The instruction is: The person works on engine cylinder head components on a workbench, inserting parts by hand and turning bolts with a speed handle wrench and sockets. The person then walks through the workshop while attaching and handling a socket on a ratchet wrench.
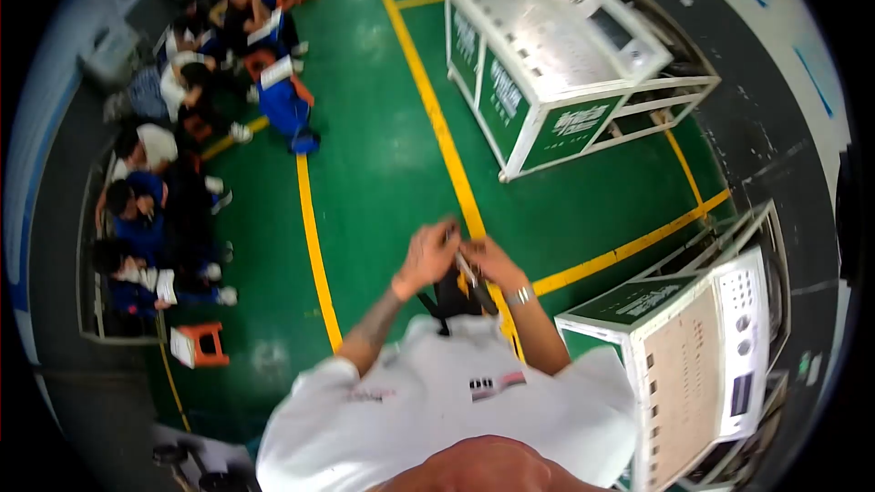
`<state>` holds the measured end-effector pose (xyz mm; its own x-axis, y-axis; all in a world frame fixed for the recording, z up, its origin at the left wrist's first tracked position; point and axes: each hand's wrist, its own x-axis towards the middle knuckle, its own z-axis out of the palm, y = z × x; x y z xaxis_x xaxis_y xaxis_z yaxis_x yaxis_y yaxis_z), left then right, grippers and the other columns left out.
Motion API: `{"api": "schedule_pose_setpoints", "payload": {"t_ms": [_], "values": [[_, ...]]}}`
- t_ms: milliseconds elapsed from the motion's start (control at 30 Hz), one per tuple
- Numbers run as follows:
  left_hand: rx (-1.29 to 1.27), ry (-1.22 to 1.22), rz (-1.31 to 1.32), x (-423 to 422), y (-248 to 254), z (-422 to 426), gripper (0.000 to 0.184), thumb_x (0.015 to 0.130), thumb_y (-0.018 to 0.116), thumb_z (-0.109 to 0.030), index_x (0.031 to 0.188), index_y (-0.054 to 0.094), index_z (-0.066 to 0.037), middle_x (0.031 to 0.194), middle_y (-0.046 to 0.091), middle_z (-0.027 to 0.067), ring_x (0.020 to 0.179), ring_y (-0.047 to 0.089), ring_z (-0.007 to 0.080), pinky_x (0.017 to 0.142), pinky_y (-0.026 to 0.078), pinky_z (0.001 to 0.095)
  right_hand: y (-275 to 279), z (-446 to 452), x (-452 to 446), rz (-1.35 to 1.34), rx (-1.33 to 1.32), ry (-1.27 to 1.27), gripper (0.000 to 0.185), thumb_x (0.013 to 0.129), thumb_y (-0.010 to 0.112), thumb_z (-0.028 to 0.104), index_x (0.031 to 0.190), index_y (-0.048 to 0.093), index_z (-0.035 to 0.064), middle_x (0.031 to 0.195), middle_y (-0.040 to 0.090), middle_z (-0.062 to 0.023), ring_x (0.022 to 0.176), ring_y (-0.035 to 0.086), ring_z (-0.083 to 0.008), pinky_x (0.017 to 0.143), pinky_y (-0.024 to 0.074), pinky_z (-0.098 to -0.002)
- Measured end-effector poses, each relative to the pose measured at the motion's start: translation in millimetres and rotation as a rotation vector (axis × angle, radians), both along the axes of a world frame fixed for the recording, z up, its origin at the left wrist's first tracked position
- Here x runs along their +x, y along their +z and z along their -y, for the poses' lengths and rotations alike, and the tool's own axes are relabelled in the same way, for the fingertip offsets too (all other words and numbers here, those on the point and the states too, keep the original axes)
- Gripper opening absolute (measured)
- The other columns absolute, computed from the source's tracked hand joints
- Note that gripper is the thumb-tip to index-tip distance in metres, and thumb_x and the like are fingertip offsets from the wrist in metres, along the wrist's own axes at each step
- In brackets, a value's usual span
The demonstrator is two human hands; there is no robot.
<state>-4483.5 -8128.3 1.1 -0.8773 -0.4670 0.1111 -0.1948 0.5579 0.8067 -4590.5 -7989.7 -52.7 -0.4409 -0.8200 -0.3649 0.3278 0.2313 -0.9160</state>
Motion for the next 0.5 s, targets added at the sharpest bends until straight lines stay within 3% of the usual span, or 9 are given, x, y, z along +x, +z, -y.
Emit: {"api": "schedule_pose_setpoints", "payload": {"t_ms": [33, 67, 167, 233, 267, 333, 367, 467, 500], "values": [[-0.017, 0.006, -0.03, -41, -9, 46, 0.022, 0.089, 0.057, -0.022, 0.102, 0.061, -0.005, 0.087, 0.063, 0.0216, 0.084, 0.058, 0.0423, 0.074, 0.047, 0.0489, 15, 44, -39, -0.067, 0.009, 0.017, 0.029, 0.092, 0.065, 0.032, 0.094, 0.064, 0.0039, 0.083, 0.062, 0.0011, 0.072, 0.054, -0.008, 0.06, 0.0459, -0.0272], [-0.049, 0.009, -0.183, -75, 1, 88, 0.022, 0.09, 0.055, -0.023, 0.102, 0.06, -0.005, 0.085, 0.062, 0.0209, 0.081, 0.057, 0.0417, 0.073, 0.046, 0.0495, 14, 90, -87, -0.348, 0.099, 0.179, 0.03, 0.093, 0.063, 0.033, 0.092, 0.066, 0.0033, 0.076, 0.061, 0.0013, 0.066, 0.053, -0.0076, 0.055, 0.0434, -0.027], [0.003, -0.011, -0.157, -169, 45, 239, 0.022, 0.091, 0.051, -0.021, 0.1, 0.058, -0.003, 0.079, 0.06, 0.0195, 0.076, 0.057, 0.0386, 0.069, 0.045, 0.0473, 68, 248, -193, -0.1, -0.106, 0.209, 0.032, 0.095, 0.06, 0.034, 0.092, 0.069, 0.0023, 0.069, 0.058, 0.0023, 0.06, 0.05, -0.0071, 0.051, 0.0399, -0.0266], [0.523, -0.033, -0.176, -203, 58, 312, 0.02, 0.09, 0.047, -0.018, 0.098, 0.056, -0.001, 0.073, 0.055, 0.0165, 0.068, 0.056, 0.0297, 0.064, 0.044, 0.0417, 94, 323, -242, -0.017, -0.05, 0.388, 0.033, 0.094, 0.062, 0.034, 0.094, 0.071, 0.0021, 0.07, 0.059, 0.0031, 0.06, 0.048, -0.0058, 0.051, 0.0383, -0.0247], [0.528, -0.002, -0.202, -221, 64, 351, 0.02, 0.09, 0.047, -0.018, 0.098, 0.056, -0.001, 0.073, 0.055, 0.0165, 0.068, 0.056, 0.0297, 0.064, 0.044, 0.0417, 97, 367, -268, -0.032, -0.04, 0.425, 0.033, 0.094, 0.062, 0.034, 0.094, 0.071, 0.0021, 0.07, 0.059, 0.0031, 0.06, 0.048, -0.0058, 0.051, 0.0383, -0.0247], [0.392, 0.096, -0.18, -260, 73, 425, 0.021, 0.085, 0.045, -0.015, 0.096, 0.056, 0.0, 0.075, 0.054, 0.0096, 0.073, 0.054, 0.0137, 0.063, 0.041, 0.0307, 96, 462, -316, -0.157, -0.051, 0.504, 0.037, 0.093, 0.063, 0.036, 0.096, 0.07, 0.0004, 0.073, 0.062, 0.0021, 0.063, 0.049, -0.0057, 0.055, 0.0397, -0.0244], [0.29, 0.147, -0.241, -282, 58, 465, 0.018, 0.081, 0.045, -0.01, 0.091, 0.056, 0.001, 0.07, 0.054, 0.0079, 0.064, 0.052, 0.0132, 0.057, 0.039, 0.0287, 94, 509, -344, -0.21, -0.112, 0.602, 0.038, 0.093, 0.064, 0.037, 0.096, 0.07, -0.0004, 0.076, 0.064, 0.0005, 0.066, 0.05, -0.0056, 0.059, 0.0418, -0.0241], [0.326, 0.282, -0.271, -360, 26, 580, 0.016, 0.077, 0.043, -0.004, 0.086, 0.056, 0.002, 0.065, 0.052, 0.0073, 0.058, 0.05, 0.0128, 0.053, 0.038, 0.0277, 76, 648, -426, -0.199, -0.139, 0.763, 0.037, 0.093, 0.064, 0.036, 0.095, 0.069, -0.0012, 0.076, 0.064, -0.0004, 0.069, 0.052, -0.006, 0.064, 0.0432, -0.0251], [0.426, 0.364, -0.333, -394, 27, 615, 0.014, 0.076, 0.044, -0.001, 0.082, 0.056, 0.002, 0.062, 0.051, 0.0067, 0.055, 0.05, 0.0125, 0.05, 0.038, 0.0289, 75, 690, -453, -0.213, -0.144, 0.753, 0.036, 0.093, 0.064, 0.036, 0.093, 0.069, -0.0001, 0.072, 0.063, 0.0002, 0.064, 0.052, -0.0057, 0.058, 0.0433, -0.0248]]}}
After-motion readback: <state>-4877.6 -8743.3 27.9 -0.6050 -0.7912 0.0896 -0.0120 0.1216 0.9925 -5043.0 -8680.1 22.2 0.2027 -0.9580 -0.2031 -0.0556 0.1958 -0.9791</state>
